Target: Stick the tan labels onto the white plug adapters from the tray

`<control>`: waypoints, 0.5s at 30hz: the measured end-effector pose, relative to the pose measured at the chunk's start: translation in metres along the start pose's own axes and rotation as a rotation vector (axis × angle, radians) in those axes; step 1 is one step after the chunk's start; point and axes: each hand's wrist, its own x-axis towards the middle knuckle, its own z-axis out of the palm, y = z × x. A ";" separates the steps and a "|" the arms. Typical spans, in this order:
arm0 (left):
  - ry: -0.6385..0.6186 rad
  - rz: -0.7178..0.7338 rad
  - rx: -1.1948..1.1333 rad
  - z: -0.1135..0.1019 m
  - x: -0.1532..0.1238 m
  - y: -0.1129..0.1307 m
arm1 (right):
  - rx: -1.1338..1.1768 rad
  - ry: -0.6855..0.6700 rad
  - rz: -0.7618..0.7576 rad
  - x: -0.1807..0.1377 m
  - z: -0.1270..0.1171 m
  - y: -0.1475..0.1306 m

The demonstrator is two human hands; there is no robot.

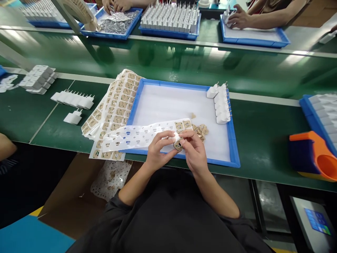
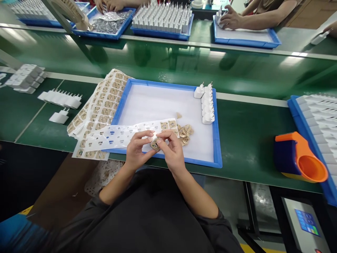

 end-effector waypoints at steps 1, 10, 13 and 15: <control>0.007 0.024 0.027 0.001 0.001 0.001 | 0.005 0.007 0.005 -0.001 0.002 0.000; -0.004 0.095 0.093 0.001 0.004 0.000 | 0.061 0.025 0.035 -0.002 0.005 0.000; -0.014 0.029 0.042 0.000 0.002 -0.001 | 0.037 -0.015 0.043 0.000 -0.001 0.000; -0.021 -0.002 -0.001 -0.001 0.000 -0.002 | -0.022 -0.075 0.004 0.002 -0.007 -0.003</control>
